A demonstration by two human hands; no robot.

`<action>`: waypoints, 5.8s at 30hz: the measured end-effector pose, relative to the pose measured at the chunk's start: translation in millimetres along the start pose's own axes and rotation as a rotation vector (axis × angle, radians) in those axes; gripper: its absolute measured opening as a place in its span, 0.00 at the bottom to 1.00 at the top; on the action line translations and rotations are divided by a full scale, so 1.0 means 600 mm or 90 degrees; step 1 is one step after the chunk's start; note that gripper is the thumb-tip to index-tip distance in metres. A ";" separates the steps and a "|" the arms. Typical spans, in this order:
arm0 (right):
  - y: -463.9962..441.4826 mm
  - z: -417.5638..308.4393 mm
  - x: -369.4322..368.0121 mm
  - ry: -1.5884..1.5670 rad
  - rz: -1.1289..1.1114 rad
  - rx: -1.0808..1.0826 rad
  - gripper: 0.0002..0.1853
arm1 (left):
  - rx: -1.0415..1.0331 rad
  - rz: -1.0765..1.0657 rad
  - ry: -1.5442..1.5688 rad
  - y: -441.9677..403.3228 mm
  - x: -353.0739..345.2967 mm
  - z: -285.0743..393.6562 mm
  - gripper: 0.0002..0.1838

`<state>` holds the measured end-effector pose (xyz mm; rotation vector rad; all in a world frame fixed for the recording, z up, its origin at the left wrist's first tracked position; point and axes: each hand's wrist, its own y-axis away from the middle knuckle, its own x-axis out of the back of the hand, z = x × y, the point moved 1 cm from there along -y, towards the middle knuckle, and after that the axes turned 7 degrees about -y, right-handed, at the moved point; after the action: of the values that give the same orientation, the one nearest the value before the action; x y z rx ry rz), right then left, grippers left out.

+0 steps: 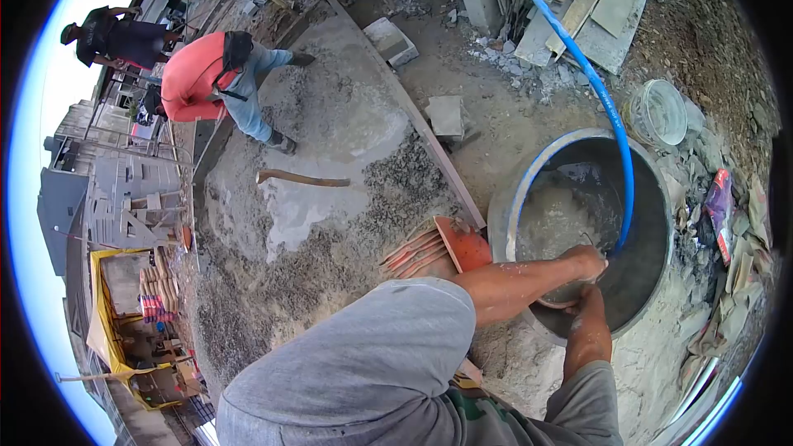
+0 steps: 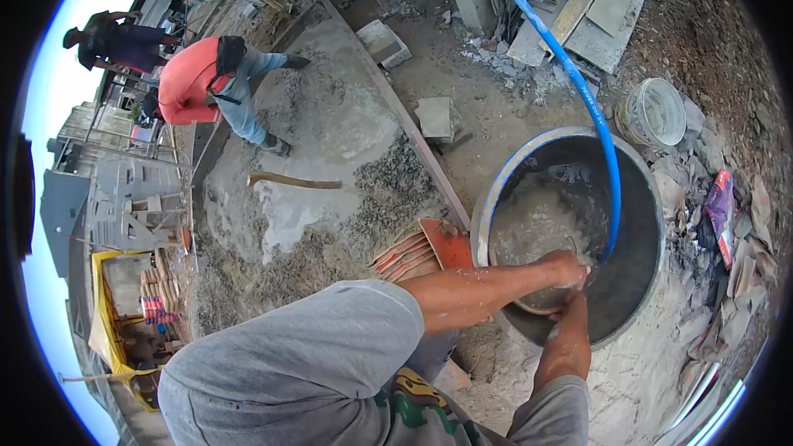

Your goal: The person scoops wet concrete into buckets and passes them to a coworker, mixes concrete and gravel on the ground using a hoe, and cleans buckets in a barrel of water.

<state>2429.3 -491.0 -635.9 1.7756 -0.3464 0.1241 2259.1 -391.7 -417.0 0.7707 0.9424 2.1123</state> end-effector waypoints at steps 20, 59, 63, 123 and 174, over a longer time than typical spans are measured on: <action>0.716 -0.227 0.255 -0.180 -0.018 0.669 0.17 | -0.856 0.601 -0.433 0.650 0.246 0.278 0.12; 1.053 0.900 -1.838 0.957 -0.745 1.181 0.10 | 0.124 1.391 1.459 1.002 0.114 -1.998 0.13; 1.080 0.897 -1.800 0.935 -0.785 1.374 0.10 | -0.081 1.457 1.503 0.939 0.116 -1.973 0.15; -0.125 -0.015 -0.166 0.007 0.026 -0.001 0.14 | 0.185 0.150 -0.076 -0.250 0.001 -0.151 0.19; 0.567 0.329 -0.997 0.072 -0.349 0.142 0.16 | -0.113 0.590 0.305 0.750 0.243 -1.029 0.27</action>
<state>1740.3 -649.2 -525.2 2.0126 0.2502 -0.1333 1566.2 -741.3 -371.6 0.6864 0.6544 3.2456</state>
